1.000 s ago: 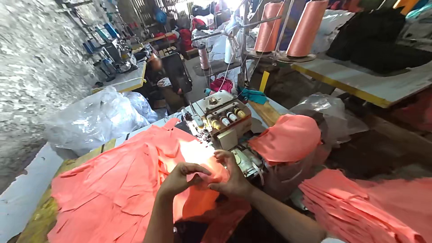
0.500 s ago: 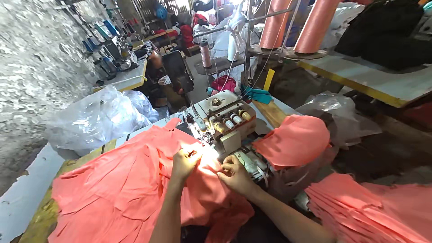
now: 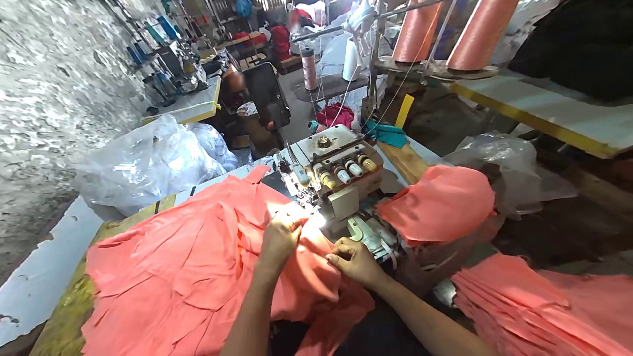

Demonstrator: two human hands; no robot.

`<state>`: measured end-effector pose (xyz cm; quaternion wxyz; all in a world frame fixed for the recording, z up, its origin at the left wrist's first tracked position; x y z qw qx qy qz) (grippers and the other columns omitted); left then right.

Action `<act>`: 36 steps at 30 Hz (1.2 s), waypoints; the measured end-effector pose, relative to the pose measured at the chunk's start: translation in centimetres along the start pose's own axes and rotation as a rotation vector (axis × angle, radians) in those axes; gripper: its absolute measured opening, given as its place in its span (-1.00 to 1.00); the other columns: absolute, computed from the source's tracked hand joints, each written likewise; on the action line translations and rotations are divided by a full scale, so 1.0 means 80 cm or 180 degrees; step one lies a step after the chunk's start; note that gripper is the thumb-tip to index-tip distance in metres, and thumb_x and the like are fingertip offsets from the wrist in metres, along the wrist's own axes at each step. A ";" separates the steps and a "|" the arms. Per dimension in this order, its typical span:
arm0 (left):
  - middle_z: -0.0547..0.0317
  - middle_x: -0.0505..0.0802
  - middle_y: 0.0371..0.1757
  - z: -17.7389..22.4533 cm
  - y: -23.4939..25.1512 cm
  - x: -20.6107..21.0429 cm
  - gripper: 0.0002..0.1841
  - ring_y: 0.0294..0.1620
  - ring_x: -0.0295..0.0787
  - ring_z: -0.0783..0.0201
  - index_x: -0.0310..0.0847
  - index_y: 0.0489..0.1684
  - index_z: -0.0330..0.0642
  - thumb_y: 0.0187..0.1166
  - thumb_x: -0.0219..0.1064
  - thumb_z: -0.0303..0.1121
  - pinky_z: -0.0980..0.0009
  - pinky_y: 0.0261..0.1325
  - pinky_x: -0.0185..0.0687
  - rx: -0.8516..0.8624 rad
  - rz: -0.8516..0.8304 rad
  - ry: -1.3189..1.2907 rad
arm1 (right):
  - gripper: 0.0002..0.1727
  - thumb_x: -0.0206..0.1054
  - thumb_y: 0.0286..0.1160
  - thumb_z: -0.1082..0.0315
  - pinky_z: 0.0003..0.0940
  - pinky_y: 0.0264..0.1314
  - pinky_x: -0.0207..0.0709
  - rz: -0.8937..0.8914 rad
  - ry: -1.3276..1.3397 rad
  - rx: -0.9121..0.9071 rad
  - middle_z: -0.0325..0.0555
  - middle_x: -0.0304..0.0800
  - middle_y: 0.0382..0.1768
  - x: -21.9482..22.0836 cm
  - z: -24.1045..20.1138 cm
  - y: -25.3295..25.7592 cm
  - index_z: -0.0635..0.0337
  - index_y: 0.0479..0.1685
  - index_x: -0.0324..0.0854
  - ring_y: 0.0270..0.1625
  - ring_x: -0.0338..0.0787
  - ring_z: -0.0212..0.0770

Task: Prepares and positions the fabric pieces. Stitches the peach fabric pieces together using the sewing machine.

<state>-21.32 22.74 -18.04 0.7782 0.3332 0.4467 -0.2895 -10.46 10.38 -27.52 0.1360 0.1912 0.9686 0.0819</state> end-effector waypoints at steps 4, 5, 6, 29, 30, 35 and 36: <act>-0.21 0.93 -0.13 0.042 -0.027 0.018 -0.70 -0.03 0.86 -0.30 0.89 0.02 -0.24 0.48 0.28 -0.66 -0.36 0.21 0.48 0.0274 0.0739 0.1083 | -0.83 0.47 0.34 0.37 -0.67 -0.15 0.64 0.0307 -0.0018 -0.0301 -0.04 0.82 -0.26 -0.016 0.000 -0.020 0.34 -0.37 0.84 -0.24 0.76 -0.50; -0.21 0.92 -0.19 0.046 -0.030 0.024 -0.69 -0.09 0.87 -0.28 0.87 0.04 -0.29 0.46 0.27 -0.66 -0.32 0.18 0.54 0.0210 0.0806 0.1104 | -0.84 0.47 0.32 0.37 -0.72 -0.18 0.62 0.0458 0.0012 -0.0462 -0.06 0.81 -0.27 -0.021 -0.003 -0.023 0.34 -0.39 0.84 -0.27 0.75 -0.55; -0.25 0.91 -0.18 0.046 -0.032 0.031 -0.71 -0.06 0.87 -0.29 0.83 0.07 -0.38 0.49 0.25 -0.63 -0.28 0.19 0.61 0.0089 0.0777 0.1013 | -0.84 0.48 0.31 0.38 -0.76 -0.19 0.62 0.0588 0.0053 -0.0605 -0.09 0.80 -0.29 -0.024 -0.006 -0.026 0.33 -0.40 0.83 -0.29 0.74 -0.59; -0.32 0.82 -0.13 -0.189 -0.195 -0.199 -0.65 -0.09 0.79 -0.19 0.69 0.10 -0.45 0.40 0.54 -0.47 -0.28 0.05 0.63 -0.1674 -0.0379 0.0100 | -0.94 0.32 0.54 0.46 -0.40 -0.52 0.72 -0.1571 0.1406 0.1281 -0.28 0.78 -0.50 0.029 0.027 -0.062 0.18 -0.11 0.58 -0.61 0.75 -0.36; -0.59 0.75 0.04 -0.188 -0.182 -0.229 -0.55 0.09 0.70 -0.50 0.60 0.28 -0.52 0.46 0.50 -0.45 -0.53 0.17 0.44 -0.1806 0.0192 0.0606 | -0.96 0.33 0.54 0.44 -0.43 -0.51 0.71 -0.1539 0.1479 0.1157 -0.30 0.79 -0.49 0.040 0.026 -0.065 0.18 -0.15 0.62 -0.60 0.74 -0.40; -0.56 0.77 0.05 -0.025 -0.107 -0.090 -0.68 0.17 0.74 -0.45 0.67 -0.04 -0.64 0.43 0.46 -0.46 -0.20 0.29 0.61 -0.0194 0.1118 0.0514 | -0.83 0.41 0.45 0.36 -0.56 -0.08 0.67 -0.0716 0.0820 0.0400 -0.25 0.82 -0.34 0.050 0.020 -0.061 0.32 -0.21 0.76 -0.28 0.75 -0.57; -0.51 0.78 0.02 -0.005 -0.099 -0.044 -0.66 0.14 0.75 -0.40 0.69 -0.11 -0.59 0.34 0.54 -0.43 -0.15 0.28 0.65 0.0039 0.1035 0.0247 | -0.82 0.41 0.46 0.35 -0.57 -0.05 0.65 -0.0633 0.0702 0.0308 -0.22 0.81 -0.34 0.046 0.014 -0.062 0.34 -0.23 0.75 -0.26 0.74 -0.57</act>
Point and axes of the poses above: each hand's wrist, its own y-axis towards the middle knuckle, its own x-axis out of the palm, z = x × y, the point moved 7 cm from there along y, towards the middle knuckle
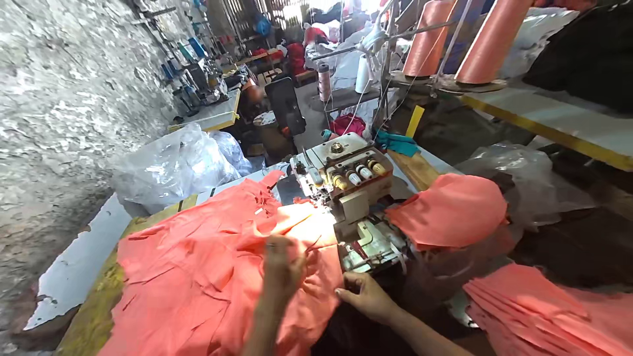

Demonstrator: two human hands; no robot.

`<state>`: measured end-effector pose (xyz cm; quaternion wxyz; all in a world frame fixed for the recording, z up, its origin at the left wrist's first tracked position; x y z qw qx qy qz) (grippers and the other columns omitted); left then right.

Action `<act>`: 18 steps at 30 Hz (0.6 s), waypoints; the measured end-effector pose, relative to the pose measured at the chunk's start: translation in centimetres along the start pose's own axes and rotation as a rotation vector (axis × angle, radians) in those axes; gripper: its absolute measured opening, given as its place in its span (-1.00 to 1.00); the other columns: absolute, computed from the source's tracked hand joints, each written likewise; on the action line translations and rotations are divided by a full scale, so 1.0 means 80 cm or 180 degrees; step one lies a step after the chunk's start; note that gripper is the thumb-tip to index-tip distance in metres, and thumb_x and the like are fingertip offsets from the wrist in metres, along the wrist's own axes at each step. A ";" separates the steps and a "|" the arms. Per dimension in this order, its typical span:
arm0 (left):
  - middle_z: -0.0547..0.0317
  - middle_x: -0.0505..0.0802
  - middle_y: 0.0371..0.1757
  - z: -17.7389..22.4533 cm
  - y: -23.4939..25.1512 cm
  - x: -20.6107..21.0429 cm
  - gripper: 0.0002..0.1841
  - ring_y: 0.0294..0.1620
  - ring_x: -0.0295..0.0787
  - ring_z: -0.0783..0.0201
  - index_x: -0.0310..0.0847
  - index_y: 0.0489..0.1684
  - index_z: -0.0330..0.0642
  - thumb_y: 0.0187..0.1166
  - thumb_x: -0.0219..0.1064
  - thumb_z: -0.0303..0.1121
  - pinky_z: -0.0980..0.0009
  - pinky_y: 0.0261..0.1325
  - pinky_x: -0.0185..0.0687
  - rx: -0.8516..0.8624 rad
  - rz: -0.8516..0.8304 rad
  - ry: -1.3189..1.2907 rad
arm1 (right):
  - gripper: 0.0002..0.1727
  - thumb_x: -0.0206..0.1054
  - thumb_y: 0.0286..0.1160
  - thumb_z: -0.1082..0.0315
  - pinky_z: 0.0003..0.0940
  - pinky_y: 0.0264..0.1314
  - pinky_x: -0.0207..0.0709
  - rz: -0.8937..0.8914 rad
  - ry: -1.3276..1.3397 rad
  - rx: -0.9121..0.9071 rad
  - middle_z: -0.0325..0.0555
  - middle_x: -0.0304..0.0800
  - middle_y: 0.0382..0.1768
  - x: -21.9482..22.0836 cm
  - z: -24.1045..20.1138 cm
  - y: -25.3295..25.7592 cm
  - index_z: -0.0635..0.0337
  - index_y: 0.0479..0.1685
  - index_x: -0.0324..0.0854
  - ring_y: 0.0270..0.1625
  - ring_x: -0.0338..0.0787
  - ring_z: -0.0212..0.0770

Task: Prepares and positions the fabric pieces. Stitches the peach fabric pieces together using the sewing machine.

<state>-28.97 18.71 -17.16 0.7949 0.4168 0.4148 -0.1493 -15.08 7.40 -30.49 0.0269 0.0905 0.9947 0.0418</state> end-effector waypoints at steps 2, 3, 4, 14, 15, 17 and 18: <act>-0.45 0.79 -0.05 0.012 -0.013 0.055 -0.68 0.05 0.80 -0.35 0.72 -0.21 -0.54 0.19 0.57 -0.44 -0.12 0.16 0.72 0.0074 0.0246 0.0005 | -0.84 0.36 0.48 0.39 -0.62 -0.08 0.60 -0.0003 -0.0012 -0.0080 -0.24 0.78 -0.36 -0.005 -0.023 -0.005 0.35 -0.23 0.72 -0.28 0.70 -0.61; -0.46 0.78 -0.07 0.007 -0.019 0.065 -0.73 0.03 0.79 -0.37 0.71 -0.23 -0.57 0.17 0.51 -0.54 -0.14 0.15 0.72 -0.0030 0.0399 0.0065 | -0.88 0.33 0.48 0.42 -0.64 -0.10 0.61 -0.0056 0.0125 -0.0095 -0.28 0.77 -0.36 -0.007 -0.037 -0.009 0.32 -0.21 0.70 -0.29 0.71 -0.62; -0.44 0.78 -0.09 -0.001 -0.021 0.069 -0.79 0.03 0.79 -0.35 0.69 -0.24 -0.58 0.18 0.43 -0.63 -0.13 0.14 0.72 -0.0160 0.0528 0.0073 | -0.92 0.31 0.48 0.46 -0.64 -0.12 0.63 -0.0124 0.0348 -0.0122 -0.33 0.77 -0.36 -0.008 -0.049 -0.011 0.28 -0.19 0.67 -0.29 0.72 -0.63; -0.32 0.77 -0.40 0.011 0.033 0.014 -0.74 -0.21 0.80 -0.26 0.68 -0.48 -0.54 0.52 0.18 -0.50 -0.20 -0.07 0.61 -0.0725 -0.0565 -0.0037 | -0.81 0.23 0.64 0.46 -0.52 -0.05 0.67 0.0196 0.0462 0.0159 -0.16 0.78 -0.22 -0.030 -0.031 0.050 0.41 0.05 0.62 -0.23 0.75 -0.51; -0.24 0.74 -0.48 0.023 0.035 0.006 -0.76 -0.32 0.77 -0.20 0.66 -0.53 -0.50 0.46 0.23 -0.48 -0.15 -0.19 0.61 -0.0510 -0.0455 -0.0075 | -0.81 0.22 0.63 0.47 -0.58 -0.09 0.64 0.0192 0.0399 0.0020 -0.21 0.77 -0.24 -0.035 -0.044 0.049 0.41 0.03 0.64 -0.27 0.71 -0.56; -0.05 0.66 -0.64 0.044 0.030 0.000 -0.77 -0.55 0.69 0.00 0.60 -0.67 -0.38 0.31 0.28 -0.40 0.05 -0.45 0.58 -0.0033 -0.0016 -0.0122 | -0.85 0.24 0.59 0.46 -0.65 -0.17 0.60 0.0080 0.0263 -0.0095 -0.31 0.74 -0.34 -0.041 -0.052 0.040 0.36 -0.05 0.65 -0.36 0.67 -0.63; 0.01 0.64 -0.69 0.050 0.025 0.003 -0.76 -0.62 0.67 0.07 0.60 -0.71 -0.35 0.31 0.31 -0.38 0.12 -0.52 0.57 0.0123 0.0147 -0.0165 | -0.86 0.26 0.59 0.45 -0.64 -0.19 0.60 -0.0001 0.0228 -0.0046 -0.34 0.74 -0.39 -0.041 -0.048 0.035 0.34 -0.06 0.65 -0.38 0.66 -0.63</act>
Point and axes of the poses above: each hand's wrist, its own y-axis towards the middle knuckle, its own x-axis out of the palm, z = x × y, the point moved 7 cm from there along y, towards the middle knuckle
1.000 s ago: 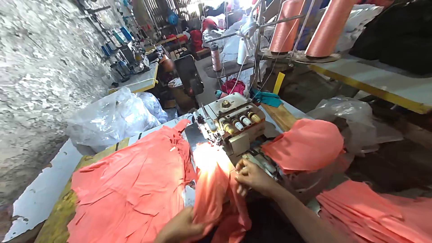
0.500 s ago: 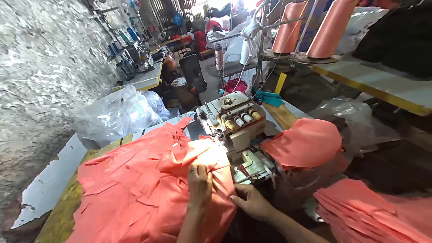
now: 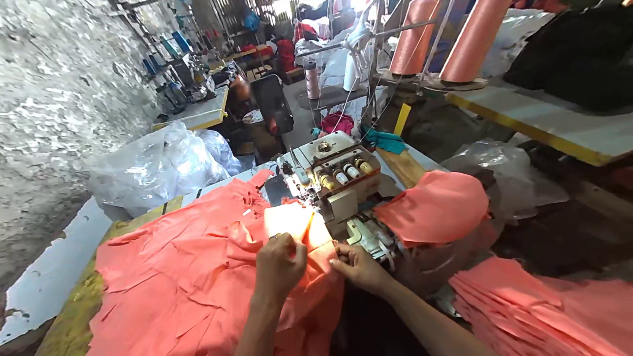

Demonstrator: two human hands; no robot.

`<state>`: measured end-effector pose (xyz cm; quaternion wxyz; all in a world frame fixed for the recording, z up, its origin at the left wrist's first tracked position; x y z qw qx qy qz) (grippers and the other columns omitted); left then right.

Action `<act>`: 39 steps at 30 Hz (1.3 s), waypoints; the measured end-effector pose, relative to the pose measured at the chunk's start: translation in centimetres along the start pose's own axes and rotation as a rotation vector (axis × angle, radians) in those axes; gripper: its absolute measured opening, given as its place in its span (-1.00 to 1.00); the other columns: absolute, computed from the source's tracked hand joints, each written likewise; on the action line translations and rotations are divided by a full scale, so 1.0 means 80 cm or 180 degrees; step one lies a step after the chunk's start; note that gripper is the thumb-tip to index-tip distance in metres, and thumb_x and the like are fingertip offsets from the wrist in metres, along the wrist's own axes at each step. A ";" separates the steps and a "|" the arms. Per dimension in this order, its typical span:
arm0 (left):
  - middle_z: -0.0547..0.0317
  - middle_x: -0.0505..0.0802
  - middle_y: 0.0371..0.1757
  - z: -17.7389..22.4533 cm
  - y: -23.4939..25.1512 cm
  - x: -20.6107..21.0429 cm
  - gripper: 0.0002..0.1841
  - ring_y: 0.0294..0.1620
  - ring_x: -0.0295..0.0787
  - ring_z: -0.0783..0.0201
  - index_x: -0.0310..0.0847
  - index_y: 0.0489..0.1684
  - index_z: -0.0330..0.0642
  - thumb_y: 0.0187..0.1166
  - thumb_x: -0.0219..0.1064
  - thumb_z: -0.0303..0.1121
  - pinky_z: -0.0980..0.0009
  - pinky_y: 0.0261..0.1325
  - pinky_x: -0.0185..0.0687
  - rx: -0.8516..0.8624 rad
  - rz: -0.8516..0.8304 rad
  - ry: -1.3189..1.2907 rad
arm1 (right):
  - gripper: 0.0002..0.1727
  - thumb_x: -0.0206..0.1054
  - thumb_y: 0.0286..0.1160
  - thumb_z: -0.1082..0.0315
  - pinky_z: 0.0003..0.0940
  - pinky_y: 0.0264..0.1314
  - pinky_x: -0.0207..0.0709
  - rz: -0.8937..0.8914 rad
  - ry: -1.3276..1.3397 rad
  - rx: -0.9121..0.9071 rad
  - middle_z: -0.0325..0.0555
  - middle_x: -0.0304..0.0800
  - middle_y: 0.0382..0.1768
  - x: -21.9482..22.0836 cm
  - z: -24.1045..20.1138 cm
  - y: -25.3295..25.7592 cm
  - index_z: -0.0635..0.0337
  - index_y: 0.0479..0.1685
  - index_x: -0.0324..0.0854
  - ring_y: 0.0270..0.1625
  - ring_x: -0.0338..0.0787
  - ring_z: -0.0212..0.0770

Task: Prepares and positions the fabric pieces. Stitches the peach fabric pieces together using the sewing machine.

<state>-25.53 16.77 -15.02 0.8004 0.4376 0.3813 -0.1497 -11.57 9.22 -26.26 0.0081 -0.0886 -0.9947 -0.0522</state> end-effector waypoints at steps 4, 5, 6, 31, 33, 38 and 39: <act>0.09 0.73 -0.72 0.006 -0.015 0.026 -0.73 -0.72 0.66 0.25 0.80 -0.59 -0.30 0.46 0.30 -0.35 0.31 -0.58 0.60 0.0224 0.0100 -0.0092 | -0.87 0.28 0.59 0.43 -0.63 -0.22 0.59 -0.0186 -0.0010 0.0194 -0.36 0.74 -0.44 -0.001 0.032 -0.025 0.33 -0.10 0.66 -0.41 0.66 -0.64; 0.07 0.77 -0.68 0.006 -0.014 0.032 -0.72 -0.68 0.71 0.21 0.85 -0.52 -0.30 0.50 0.29 -0.35 0.27 -0.54 0.65 0.0241 0.0026 -0.0077 | -0.86 0.28 0.59 0.43 -0.65 -0.22 0.57 -0.0207 -0.0027 0.0184 -0.35 0.74 -0.43 -0.001 0.036 -0.030 0.34 -0.12 0.67 -0.41 0.65 -0.64; 0.05 0.79 -0.65 0.006 -0.010 0.038 -0.72 -0.64 0.76 0.16 0.86 -0.48 -0.29 0.52 0.29 -0.35 0.22 -0.50 0.68 0.0257 -0.0058 -0.0026 | -0.86 0.28 0.58 0.43 -0.67 -0.24 0.55 -0.0202 -0.0040 0.0154 -0.35 0.74 -0.43 -0.002 0.038 -0.035 0.34 -0.13 0.68 -0.41 0.64 -0.65; -0.16 0.87 -0.22 -0.004 0.008 0.069 -0.86 -0.10 0.81 -0.10 0.92 -0.33 -0.27 0.20 0.50 -0.48 -0.10 0.12 0.62 -0.0188 0.0269 -0.0414 | -0.79 0.34 0.52 0.40 -0.46 0.22 0.64 0.0568 -0.0337 0.0020 0.19 0.73 0.24 -0.009 0.012 0.012 0.44 -0.18 0.77 0.18 0.77 -0.28; -0.10 0.94 -0.27 -0.004 0.011 0.074 -0.85 -0.18 0.88 -0.11 0.92 -0.31 -0.28 0.25 0.48 -0.47 -0.17 0.09 0.61 0.0012 0.0221 -0.0304 | -0.82 0.30 0.57 0.42 -0.58 -0.05 0.66 0.0632 -0.0131 0.0084 -0.04 0.78 -0.09 0.000 0.019 0.011 0.40 -0.15 0.73 -0.18 0.75 -0.48; -0.12 0.95 -0.22 -0.017 0.034 0.079 -0.85 -0.06 0.91 -0.14 0.92 -0.20 -0.30 0.45 0.43 -0.45 -0.25 0.24 0.64 0.0031 -0.0229 -0.0030 | -0.77 0.24 0.66 0.41 -0.51 -0.20 0.68 0.0381 -0.0202 0.0012 -0.07 0.81 -0.34 0.032 -0.006 0.024 0.42 -0.03 0.72 -0.40 0.75 -0.45; -0.14 0.95 -0.17 -0.018 0.035 0.078 -0.85 0.00 0.91 -0.17 0.92 -0.21 -0.30 0.45 0.42 -0.47 -0.34 0.32 0.55 0.0008 -0.0294 0.0018 | -0.77 0.25 0.60 0.42 -0.51 -0.23 0.61 0.0384 -0.0314 -0.0069 -0.05 0.79 -0.37 0.037 -0.011 0.023 0.43 -0.08 0.74 -0.40 0.69 -0.44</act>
Point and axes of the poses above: each hand's wrist, its own y-axis towards the middle knuckle, its own x-axis out of the palm, z = x × y, the point moved 7 cm from there along y, towards the middle knuckle
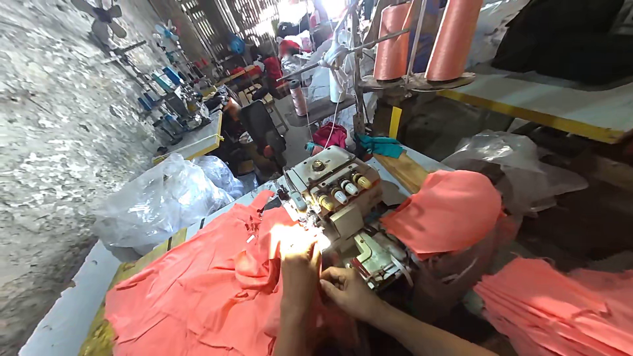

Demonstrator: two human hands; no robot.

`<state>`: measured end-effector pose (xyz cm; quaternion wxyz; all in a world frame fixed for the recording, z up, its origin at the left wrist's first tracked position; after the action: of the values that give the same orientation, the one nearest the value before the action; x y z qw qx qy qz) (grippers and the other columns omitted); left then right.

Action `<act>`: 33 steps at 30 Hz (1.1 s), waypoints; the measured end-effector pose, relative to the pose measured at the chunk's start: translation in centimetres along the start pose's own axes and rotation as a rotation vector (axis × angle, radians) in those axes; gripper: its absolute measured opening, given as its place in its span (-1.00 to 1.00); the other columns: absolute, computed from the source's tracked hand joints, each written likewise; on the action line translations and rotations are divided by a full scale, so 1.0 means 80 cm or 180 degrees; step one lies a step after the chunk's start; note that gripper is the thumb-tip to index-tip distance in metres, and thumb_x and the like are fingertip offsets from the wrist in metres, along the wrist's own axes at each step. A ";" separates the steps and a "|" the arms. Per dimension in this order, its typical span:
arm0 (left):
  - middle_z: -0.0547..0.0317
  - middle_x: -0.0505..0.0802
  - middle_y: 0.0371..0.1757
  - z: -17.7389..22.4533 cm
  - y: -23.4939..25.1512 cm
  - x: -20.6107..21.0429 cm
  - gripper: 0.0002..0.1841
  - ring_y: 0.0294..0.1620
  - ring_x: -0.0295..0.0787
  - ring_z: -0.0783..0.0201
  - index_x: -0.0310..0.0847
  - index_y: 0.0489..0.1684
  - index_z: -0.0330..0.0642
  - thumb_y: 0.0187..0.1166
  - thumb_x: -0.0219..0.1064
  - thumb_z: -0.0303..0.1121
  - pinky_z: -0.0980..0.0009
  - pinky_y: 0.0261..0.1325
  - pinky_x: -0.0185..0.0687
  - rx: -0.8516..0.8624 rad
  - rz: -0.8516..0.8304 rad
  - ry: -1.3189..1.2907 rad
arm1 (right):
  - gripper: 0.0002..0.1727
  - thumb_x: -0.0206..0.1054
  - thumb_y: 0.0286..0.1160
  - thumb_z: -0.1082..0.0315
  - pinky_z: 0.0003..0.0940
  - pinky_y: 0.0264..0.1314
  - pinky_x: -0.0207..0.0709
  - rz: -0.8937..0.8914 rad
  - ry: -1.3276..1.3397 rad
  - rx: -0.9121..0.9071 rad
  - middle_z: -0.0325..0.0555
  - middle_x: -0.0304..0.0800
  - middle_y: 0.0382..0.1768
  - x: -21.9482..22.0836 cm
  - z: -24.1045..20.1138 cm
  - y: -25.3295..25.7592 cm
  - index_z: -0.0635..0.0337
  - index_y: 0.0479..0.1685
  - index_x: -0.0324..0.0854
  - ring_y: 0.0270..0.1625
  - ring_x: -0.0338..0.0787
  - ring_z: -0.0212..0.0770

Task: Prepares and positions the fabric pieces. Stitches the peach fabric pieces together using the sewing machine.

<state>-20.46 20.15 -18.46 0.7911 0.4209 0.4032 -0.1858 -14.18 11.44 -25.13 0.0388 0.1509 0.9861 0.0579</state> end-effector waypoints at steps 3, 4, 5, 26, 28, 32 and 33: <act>-0.23 0.93 0.02 0.000 -0.002 -0.003 -0.86 0.18 0.86 -0.31 0.90 -0.22 -0.38 0.45 0.41 -0.53 -0.64 0.45 0.21 -0.0044 0.0004 -0.0077 | -0.79 0.26 0.47 0.44 -0.50 -0.28 0.53 0.0044 -0.0164 -0.0299 -0.02 0.77 -0.41 0.011 -0.011 -0.012 0.43 -0.22 0.76 -0.41 0.65 -0.40; -0.23 0.93 0.03 -0.006 -0.002 -0.003 -0.85 0.18 0.86 -0.31 0.90 -0.22 -0.39 0.43 0.42 -0.52 -0.61 0.42 0.29 -0.0079 0.0109 -0.0126 | -0.78 0.27 0.50 0.44 -0.52 -0.24 0.60 0.0064 -0.0132 -0.0426 0.01 0.82 -0.36 0.013 -0.012 -0.016 0.44 -0.20 0.77 -0.38 0.72 -0.39; -0.23 0.93 0.01 -0.013 -0.001 -0.003 -0.85 0.16 0.88 -0.26 0.89 -0.21 -0.40 0.39 0.45 -0.50 -0.49 0.37 0.45 -0.0162 0.0206 -0.0181 | -0.79 0.28 0.55 0.44 -0.52 -0.21 0.69 0.0064 -0.0065 -0.0519 0.01 0.85 -0.31 0.014 -0.010 -0.017 0.43 -0.16 0.77 -0.36 0.79 -0.39; -0.12 0.93 -0.12 0.007 -0.175 -0.054 -0.76 -0.05 0.91 0.03 0.85 -0.11 -0.38 0.65 0.31 -0.37 0.05 0.18 0.78 -0.0606 -0.1497 -0.1184 | -0.51 -0.02 0.84 0.22 -0.14 -0.02 0.57 -0.0441 -0.1162 -0.0062 0.01 0.81 -0.34 -0.002 -0.013 0.044 0.32 -0.18 0.81 -0.23 0.75 -0.20; -0.12 0.89 -0.33 -0.023 -0.223 -0.051 -0.62 -0.23 0.88 -0.01 0.85 -0.33 -0.37 0.70 0.30 -0.20 -0.06 0.05 0.73 -0.1209 -0.2389 -0.0991 | -0.50 -0.02 0.82 0.28 0.01 -0.05 0.56 -0.0035 -0.1598 -0.0070 0.13 0.79 -0.40 -0.025 -0.015 0.046 0.39 -0.29 0.80 -0.26 0.77 -0.02; -0.39 0.78 0.23 -0.101 -0.311 0.011 -0.35 0.24 0.77 -0.19 0.54 0.42 -0.48 0.59 0.45 -0.04 -0.13 0.41 0.59 -0.2722 -0.2815 -0.0976 | -0.47 -0.10 0.90 0.21 0.24 0.19 0.53 0.0391 -0.2087 0.0464 0.34 0.82 -0.13 -0.065 -0.015 0.046 0.44 -0.01 0.75 0.04 0.81 0.25; -0.38 0.70 0.40 -0.106 -0.317 0.029 -0.27 0.42 0.69 -0.12 0.39 0.56 -0.50 0.51 0.53 -0.17 -0.02 0.57 0.50 -0.2983 -0.2290 -0.1457 | -0.49 -0.11 0.91 0.23 0.27 0.28 0.50 0.0483 -0.2229 0.0499 0.39 0.81 -0.01 -0.070 -0.018 0.045 0.45 0.10 0.72 0.15 0.80 0.30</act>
<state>-39.22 12.50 -36.08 0.8457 -0.1823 0.3785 -0.3291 -7.95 13.01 -22.95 0.3579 0.2368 0.9005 -0.0703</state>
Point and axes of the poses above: each hand's wrist, its own y-axis towards the middle knuckle, its own x-axis out of the palm, z = x × y, the point moved 7 cm from there along y, towards the middle knuckle
